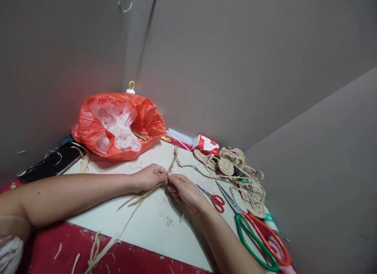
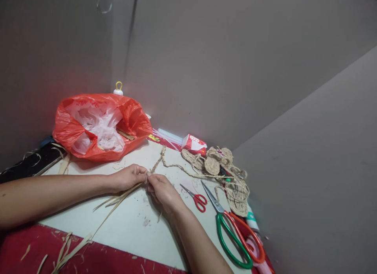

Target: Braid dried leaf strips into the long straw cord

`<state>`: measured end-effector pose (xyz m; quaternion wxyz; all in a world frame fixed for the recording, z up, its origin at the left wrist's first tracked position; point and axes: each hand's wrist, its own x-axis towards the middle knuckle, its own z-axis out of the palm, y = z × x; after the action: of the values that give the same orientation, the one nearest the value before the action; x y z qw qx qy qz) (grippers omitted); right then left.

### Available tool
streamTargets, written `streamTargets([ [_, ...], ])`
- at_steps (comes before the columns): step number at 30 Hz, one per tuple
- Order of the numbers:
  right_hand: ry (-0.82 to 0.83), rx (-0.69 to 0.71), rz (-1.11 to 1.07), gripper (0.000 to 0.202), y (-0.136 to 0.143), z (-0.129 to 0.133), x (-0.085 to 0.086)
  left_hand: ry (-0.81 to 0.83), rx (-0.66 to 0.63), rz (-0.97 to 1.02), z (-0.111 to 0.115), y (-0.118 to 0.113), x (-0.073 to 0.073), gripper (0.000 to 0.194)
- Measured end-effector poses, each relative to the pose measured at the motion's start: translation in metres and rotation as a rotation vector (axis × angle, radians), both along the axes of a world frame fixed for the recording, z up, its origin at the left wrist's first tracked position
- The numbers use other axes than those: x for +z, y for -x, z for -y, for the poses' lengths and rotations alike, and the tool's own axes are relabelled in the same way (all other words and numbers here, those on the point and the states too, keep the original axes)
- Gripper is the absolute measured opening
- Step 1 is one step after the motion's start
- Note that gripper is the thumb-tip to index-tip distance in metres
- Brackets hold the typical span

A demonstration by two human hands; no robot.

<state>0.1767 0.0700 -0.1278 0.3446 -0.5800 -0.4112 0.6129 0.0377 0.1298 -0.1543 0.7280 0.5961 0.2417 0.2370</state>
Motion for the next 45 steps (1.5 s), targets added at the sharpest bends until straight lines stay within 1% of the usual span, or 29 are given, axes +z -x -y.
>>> streamTargets([
  [2,0.009,0.032,-0.003,0.043,-0.005,-0.002,-0.001,-0.038,-0.040,-0.002,-0.001,-0.001,-0.002,0.022],
  [4,0.043,0.082,-0.065,0.042,-0.010,-0.003,-0.003,-0.053,-0.059,-0.011,-0.003,-0.001,-0.003,0.024],
  [8,0.102,0.160,-0.346,0.038,-0.018,-0.004,-0.008,-0.077,-0.016,-0.038,-0.005,-0.002,0.000,0.027],
  [10,0.083,0.155,-0.433,0.038,-0.019,-0.004,-0.010,-0.083,-0.015,-0.017,-0.006,-0.002,0.004,0.028],
  [12,0.042,0.127,-0.467,0.038,-0.019,-0.004,-0.011,-0.075,-0.028,-0.026,-0.007,-0.001,0.008,0.029],
  [16,-0.022,0.073,-0.437,0.038,-0.017,-0.003,-0.010,-0.013,-0.138,-0.104,-0.011,0.003,0.018,0.029],
  [17,-0.031,0.056,-0.413,0.038,-0.015,-0.002,-0.010,-0.020,-0.166,-0.122,-0.012,0.004,0.021,0.028],
  [18,-0.037,0.038,-0.384,0.038,-0.014,-0.001,-0.010,-0.058,-0.184,-0.146,-0.014,0.005,0.024,0.026],
  [20,-0.047,-0.001,-0.322,0.038,-0.011,0.000,-0.011,-0.206,-0.190,-0.234,-0.016,0.007,0.030,0.025],
  [23,-0.050,-0.057,-0.252,0.037,-0.005,0.002,-0.013,-0.421,-0.149,-0.398,-0.017,0.009,0.038,0.027],
  [27,-0.028,-0.139,-0.240,0.031,0.002,0.004,-0.015,-0.556,-0.103,-0.541,-0.009,0.010,0.044,0.027],
  [29,-0.017,-0.188,-0.265,0.028,0.005,0.006,-0.015,-0.672,-0.079,-0.604,0.000,0.009,0.045,0.028],
  [32,-0.006,-0.242,-0.320,0.036,0.010,0.009,-0.016,-0.957,-0.040,-0.754,0.016,0.008,0.043,0.026],
  [34,-0.003,-0.256,-0.333,0.041,0.012,0.012,-0.016,-1.138,-0.055,-0.863,0.025,0.007,0.041,0.023],
  [37,-0.022,-0.274,-0.323,0.040,0.015,0.014,-0.018,-1.324,-0.127,-0.943,0.035,0.006,0.034,0.020],
  [39,-0.044,-0.279,-0.318,0.036,0.016,0.014,-0.019,-1.405,-0.173,-0.923,0.039,0.006,0.029,0.021],
  [41,-0.055,-0.275,-0.321,0.032,0.017,0.014,-0.020,-1.448,-0.201,-0.884,0.043,0.007,0.029,0.022],
  [43,-0.037,-0.267,-0.337,0.029,0.015,0.014,-0.020,-1.412,-0.243,-0.818,0.047,0.010,0.036,0.016],
  [44,-0.027,-0.261,-0.350,0.029,0.014,0.013,-0.019,-1.360,-0.256,-0.760,0.047,0.012,0.041,0.013],
  [45,-0.019,-0.253,-0.366,0.029,0.012,0.013,-0.019,-1.291,-0.234,-0.684,0.046,0.014,0.047,0.014],
])
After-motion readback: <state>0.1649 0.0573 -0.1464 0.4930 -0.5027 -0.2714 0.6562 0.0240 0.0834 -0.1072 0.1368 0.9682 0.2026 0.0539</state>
